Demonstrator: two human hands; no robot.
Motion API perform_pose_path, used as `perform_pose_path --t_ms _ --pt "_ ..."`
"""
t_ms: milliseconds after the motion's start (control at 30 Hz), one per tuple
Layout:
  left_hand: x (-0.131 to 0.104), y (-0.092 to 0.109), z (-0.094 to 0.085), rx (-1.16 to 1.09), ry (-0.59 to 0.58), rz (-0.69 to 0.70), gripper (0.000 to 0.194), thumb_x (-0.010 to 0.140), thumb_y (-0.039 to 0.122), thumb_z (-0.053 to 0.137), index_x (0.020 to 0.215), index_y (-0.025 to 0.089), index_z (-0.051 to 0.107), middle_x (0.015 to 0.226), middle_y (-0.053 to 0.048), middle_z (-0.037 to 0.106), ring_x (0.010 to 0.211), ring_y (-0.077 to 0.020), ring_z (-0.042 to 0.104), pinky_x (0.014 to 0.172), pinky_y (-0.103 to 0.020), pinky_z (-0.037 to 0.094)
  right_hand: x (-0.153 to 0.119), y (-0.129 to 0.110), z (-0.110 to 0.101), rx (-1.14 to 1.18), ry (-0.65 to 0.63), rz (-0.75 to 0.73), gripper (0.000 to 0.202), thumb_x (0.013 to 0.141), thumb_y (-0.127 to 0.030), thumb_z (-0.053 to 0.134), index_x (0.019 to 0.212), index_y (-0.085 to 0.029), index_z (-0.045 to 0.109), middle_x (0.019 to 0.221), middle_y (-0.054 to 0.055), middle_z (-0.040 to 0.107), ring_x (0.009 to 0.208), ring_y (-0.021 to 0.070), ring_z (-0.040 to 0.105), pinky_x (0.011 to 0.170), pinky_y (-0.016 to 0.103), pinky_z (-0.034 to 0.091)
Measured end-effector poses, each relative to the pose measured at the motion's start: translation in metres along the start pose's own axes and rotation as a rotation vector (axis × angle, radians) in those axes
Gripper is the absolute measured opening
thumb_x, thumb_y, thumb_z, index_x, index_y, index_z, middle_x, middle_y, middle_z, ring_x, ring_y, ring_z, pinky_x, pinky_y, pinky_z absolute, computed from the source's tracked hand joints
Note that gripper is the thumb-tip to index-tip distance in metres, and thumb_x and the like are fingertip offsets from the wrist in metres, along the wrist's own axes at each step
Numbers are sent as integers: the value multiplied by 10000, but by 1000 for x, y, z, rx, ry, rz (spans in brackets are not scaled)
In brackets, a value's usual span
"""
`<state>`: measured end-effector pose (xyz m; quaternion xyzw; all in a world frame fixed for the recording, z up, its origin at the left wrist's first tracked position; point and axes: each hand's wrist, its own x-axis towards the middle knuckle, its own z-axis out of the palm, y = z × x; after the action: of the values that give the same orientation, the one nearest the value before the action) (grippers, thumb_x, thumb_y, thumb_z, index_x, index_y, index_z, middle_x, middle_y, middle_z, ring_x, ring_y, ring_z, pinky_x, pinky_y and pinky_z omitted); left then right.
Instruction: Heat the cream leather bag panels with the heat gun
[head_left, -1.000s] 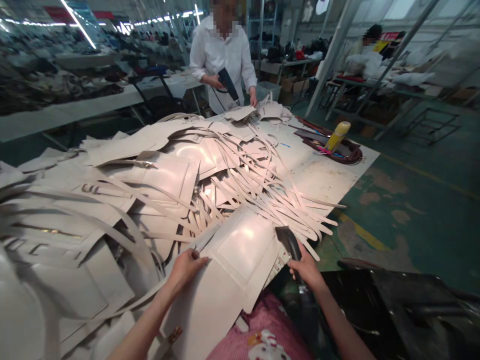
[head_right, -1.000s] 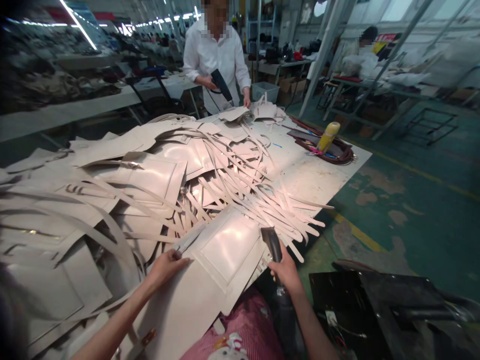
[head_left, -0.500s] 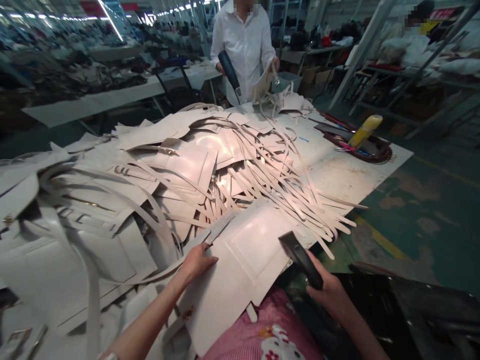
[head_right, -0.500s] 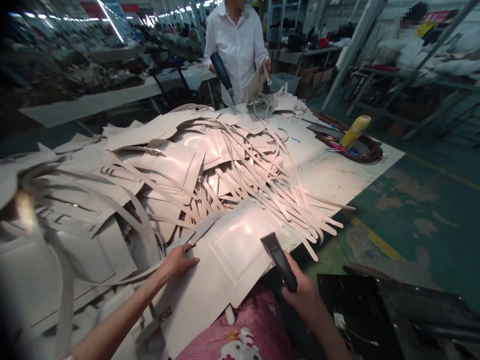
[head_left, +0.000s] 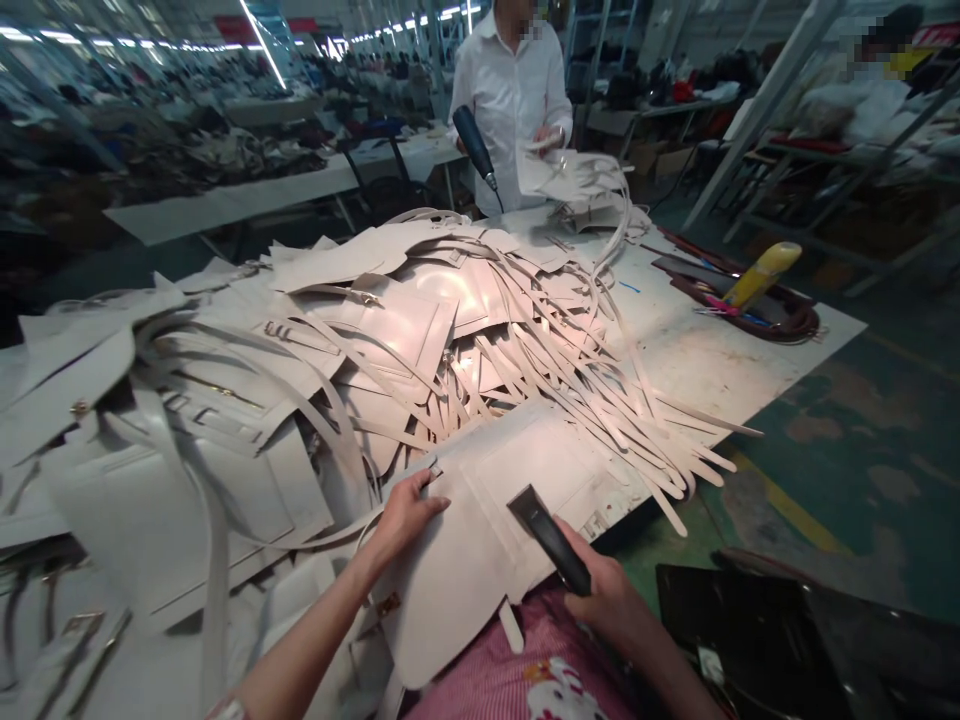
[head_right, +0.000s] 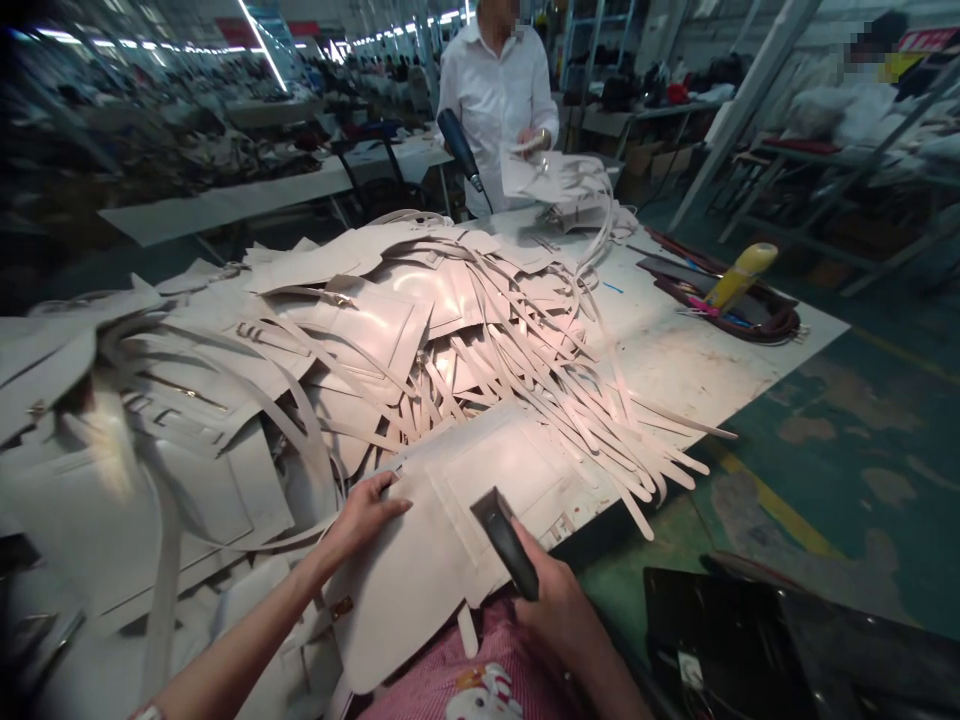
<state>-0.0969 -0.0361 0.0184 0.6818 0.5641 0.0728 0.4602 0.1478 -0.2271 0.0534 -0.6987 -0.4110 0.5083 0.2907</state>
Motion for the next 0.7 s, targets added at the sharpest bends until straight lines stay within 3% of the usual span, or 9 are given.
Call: perform_pose_path --t_ms 100,200,300,433,500,600,700 --pt "4 38 -36 -19 104 122 166 657 323 577 705 172 526 612 51 522 595 -128 501 555 -225 383 6 -1 -14 31 165 8 822 595 -145 518 1378 -194 274 1145 40 630 996 235 593 857 299 489" --pt "12 71 -76 -42 191 171 204 672 354 578 728 164 529 618 52 504 588 -117 482 555 -220 374 1 4 -31 61 264 -21 816 612 -185 540 1380 -196 266 1190 50 603 1079 246 553 916 314 458" --pt "23 80 -97 24 286 232 204 678 349 573 751 163 535 659 45 514 633 -123 491 583 -221 370 -11 16 -39 79 286 23 816 593 -207 541 1369 -200 290 1265 59 548 1180 267 478 971 344 415" --pt "39 57 -83 266 381 264 168 724 345 525 764 182 522 675 30 528 675 -142 499 616 -237 349 -26 28 -34 65 194 63 822 573 -179 491 1368 -197 279 1376 57 429 1281 258 355 1033 374 332" --pt "45 38 -66 368 424 238 133 741 326 502 766 196 509 707 17 545 707 -153 510 624 -244 337 -29 26 -27 56 135 42 827 560 -144 474 1364 -200 287 1365 53 444 1244 258 403 1008 361 352" --pt "50 15 -45 424 452 183 118 767 319 470 806 214 507 809 -3 588 779 -170 531 647 -250 335 -19 17 -17 55 35 30 824 556 -99 459 1358 -217 309 1148 30 625 932 234 606 841 320 463" --pt "54 2 -36 427 455 136 142 778 340 467 857 233 518 892 -6 612 836 -183 542 675 -256 341 5 9 -10 74 -71 -11 825 546 -90 478 1349 -218 337 974 -4 683 782 210 620 722 285 492"
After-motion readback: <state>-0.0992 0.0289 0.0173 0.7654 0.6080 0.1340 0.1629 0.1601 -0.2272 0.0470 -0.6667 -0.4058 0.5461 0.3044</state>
